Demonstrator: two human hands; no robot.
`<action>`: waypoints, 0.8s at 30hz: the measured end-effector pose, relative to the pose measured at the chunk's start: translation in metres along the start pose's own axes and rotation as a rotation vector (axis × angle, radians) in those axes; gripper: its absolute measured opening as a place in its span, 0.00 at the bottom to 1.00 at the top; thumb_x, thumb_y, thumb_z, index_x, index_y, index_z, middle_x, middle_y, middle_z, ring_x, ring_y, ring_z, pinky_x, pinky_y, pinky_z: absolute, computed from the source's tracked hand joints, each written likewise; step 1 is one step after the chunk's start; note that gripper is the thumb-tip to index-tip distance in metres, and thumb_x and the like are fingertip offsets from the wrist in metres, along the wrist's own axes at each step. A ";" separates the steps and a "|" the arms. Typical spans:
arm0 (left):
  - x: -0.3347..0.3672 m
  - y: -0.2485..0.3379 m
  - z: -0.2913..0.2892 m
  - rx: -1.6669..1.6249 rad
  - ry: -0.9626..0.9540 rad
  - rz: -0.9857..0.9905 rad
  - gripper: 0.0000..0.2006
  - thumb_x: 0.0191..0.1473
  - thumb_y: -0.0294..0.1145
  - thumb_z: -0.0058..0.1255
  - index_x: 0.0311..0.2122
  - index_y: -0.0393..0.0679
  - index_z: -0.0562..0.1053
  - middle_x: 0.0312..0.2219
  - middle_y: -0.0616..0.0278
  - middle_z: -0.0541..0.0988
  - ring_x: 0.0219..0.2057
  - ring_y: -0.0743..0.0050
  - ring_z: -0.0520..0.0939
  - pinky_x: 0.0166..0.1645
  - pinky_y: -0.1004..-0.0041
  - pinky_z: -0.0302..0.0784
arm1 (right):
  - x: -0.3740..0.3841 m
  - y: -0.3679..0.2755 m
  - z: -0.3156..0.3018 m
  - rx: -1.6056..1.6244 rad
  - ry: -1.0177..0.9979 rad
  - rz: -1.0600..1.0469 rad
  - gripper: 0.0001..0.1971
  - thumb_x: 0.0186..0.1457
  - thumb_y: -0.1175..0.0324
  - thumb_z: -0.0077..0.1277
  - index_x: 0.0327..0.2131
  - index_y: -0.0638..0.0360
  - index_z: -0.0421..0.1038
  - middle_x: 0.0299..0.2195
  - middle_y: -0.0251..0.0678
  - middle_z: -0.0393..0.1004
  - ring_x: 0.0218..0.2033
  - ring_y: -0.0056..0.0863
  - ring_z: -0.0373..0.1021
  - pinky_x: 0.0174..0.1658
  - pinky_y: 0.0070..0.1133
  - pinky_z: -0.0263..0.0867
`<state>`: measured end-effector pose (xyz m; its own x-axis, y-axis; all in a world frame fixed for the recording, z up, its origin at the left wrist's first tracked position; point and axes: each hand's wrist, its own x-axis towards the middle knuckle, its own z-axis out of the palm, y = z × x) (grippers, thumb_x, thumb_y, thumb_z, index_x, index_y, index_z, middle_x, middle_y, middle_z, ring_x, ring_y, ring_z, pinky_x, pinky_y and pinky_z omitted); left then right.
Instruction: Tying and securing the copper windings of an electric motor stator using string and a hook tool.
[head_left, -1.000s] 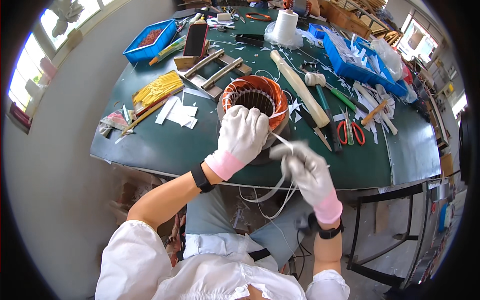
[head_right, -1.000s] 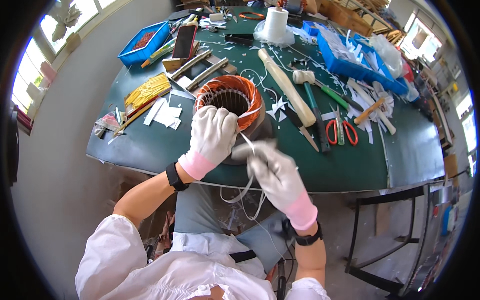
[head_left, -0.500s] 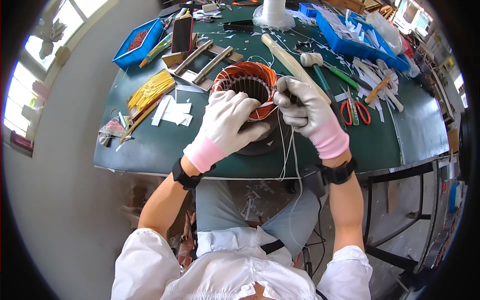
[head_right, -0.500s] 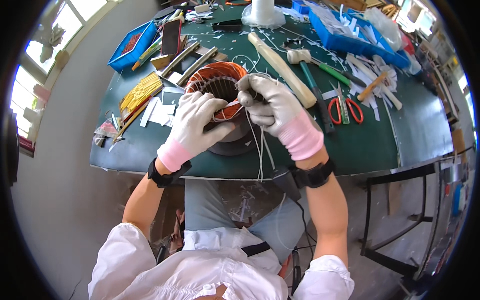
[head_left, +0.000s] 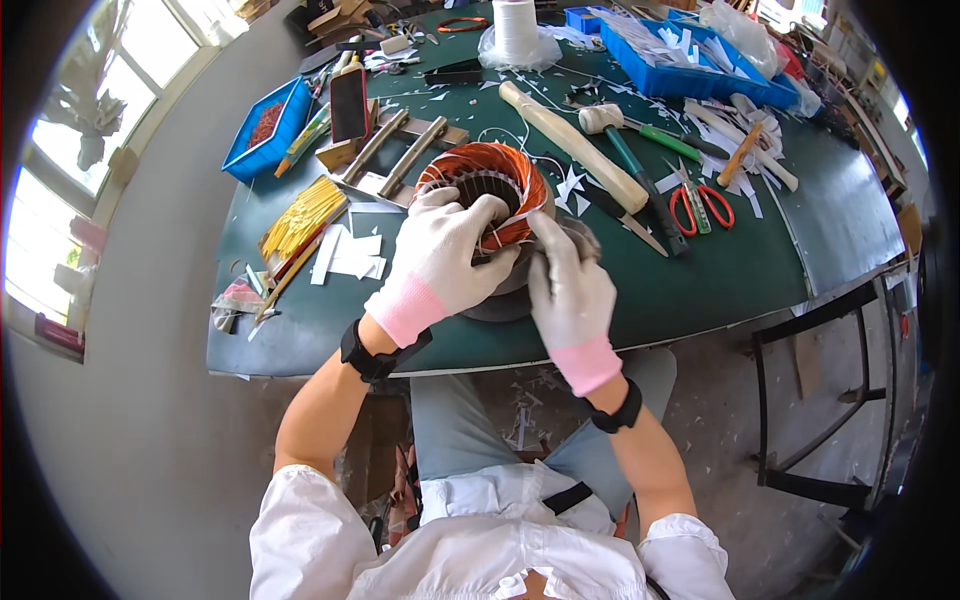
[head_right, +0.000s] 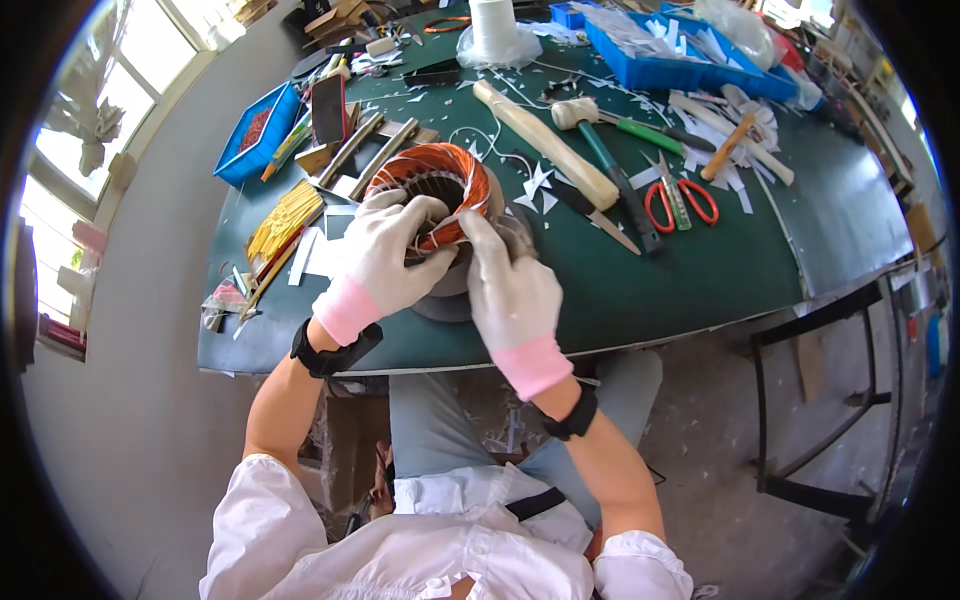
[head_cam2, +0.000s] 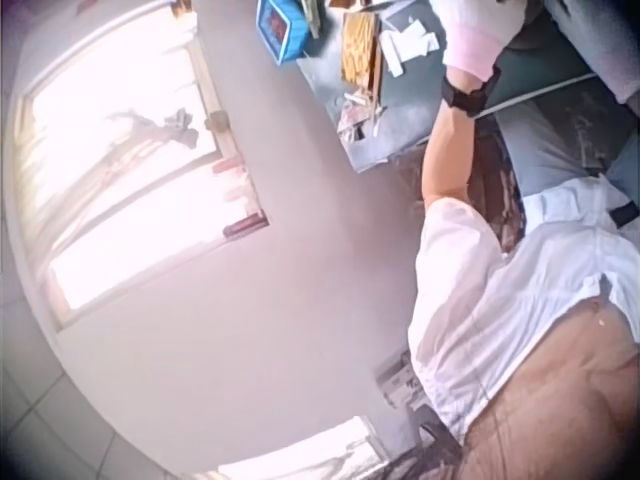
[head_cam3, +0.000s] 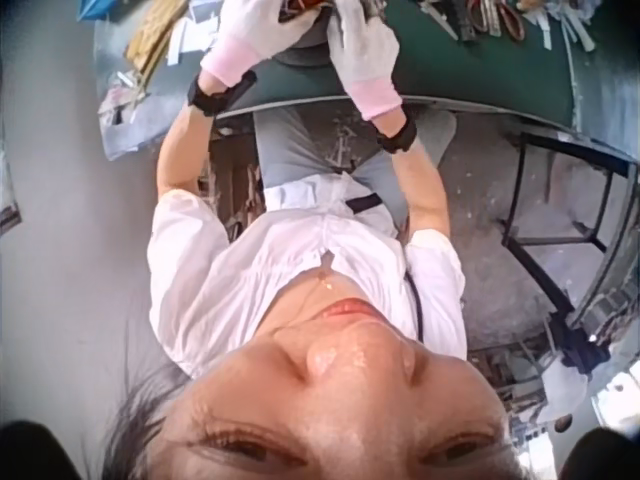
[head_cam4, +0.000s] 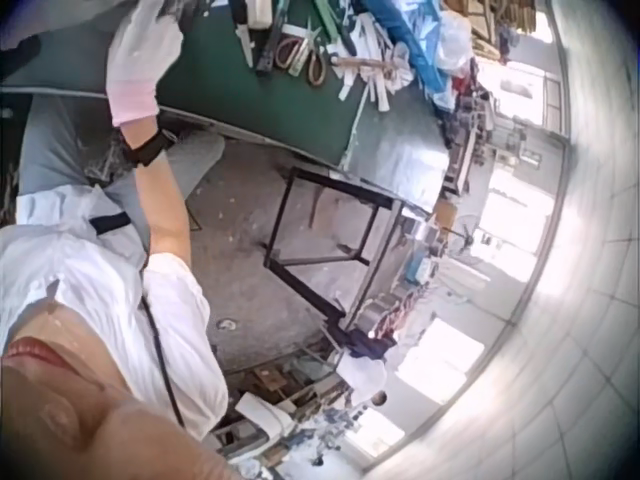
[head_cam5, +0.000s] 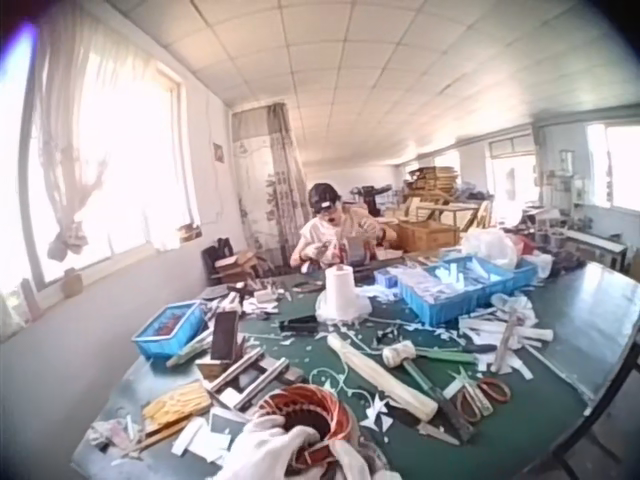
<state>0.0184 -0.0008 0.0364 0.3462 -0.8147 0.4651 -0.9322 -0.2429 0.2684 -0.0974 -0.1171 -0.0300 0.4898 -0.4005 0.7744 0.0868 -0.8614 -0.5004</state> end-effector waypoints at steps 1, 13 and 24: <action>0.005 0.001 0.001 -0.044 -0.006 0.001 0.12 0.43 0.34 0.60 0.34 0.42 0.76 0.29 0.53 0.79 0.37 0.50 0.77 0.49 0.61 0.70 | -0.001 0.000 0.014 -0.090 -0.053 0.029 0.32 0.48 0.82 0.51 0.57 0.46 0.63 0.32 0.45 0.75 0.24 0.49 0.73 0.27 0.36 0.70; -0.006 0.011 0.004 0.487 0.245 0.031 0.43 0.37 0.49 0.64 0.57 0.35 0.64 0.57 0.46 0.69 0.63 0.34 0.57 0.64 0.32 0.39 | -0.004 0.000 -0.066 1.086 -0.782 0.510 0.13 0.62 0.70 0.46 0.48 0.62 0.74 0.47 0.38 0.76 0.46 0.26 0.73 0.49 0.24 0.69; -0.018 0.001 0.028 0.135 0.147 0.038 0.17 0.43 0.28 0.59 0.41 0.39 0.72 0.34 0.55 0.77 0.43 0.49 0.74 0.60 0.53 0.61 | -0.125 0.085 -0.191 0.522 -0.310 0.783 0.12 0.64 0.65 0.45 0.48 0.57 0.69 0.27 0.32 0.69 0.25 0.24 0.66 0.27 0.22 0.62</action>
<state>0.0086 -0.0011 0.0050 0.3126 -0.7417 0.5935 -0.9473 -0.2894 0.1373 -0.3167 -0.2001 -0.0950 0.7712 -0.6343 0.0535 -0.0237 -0.1126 -0.9934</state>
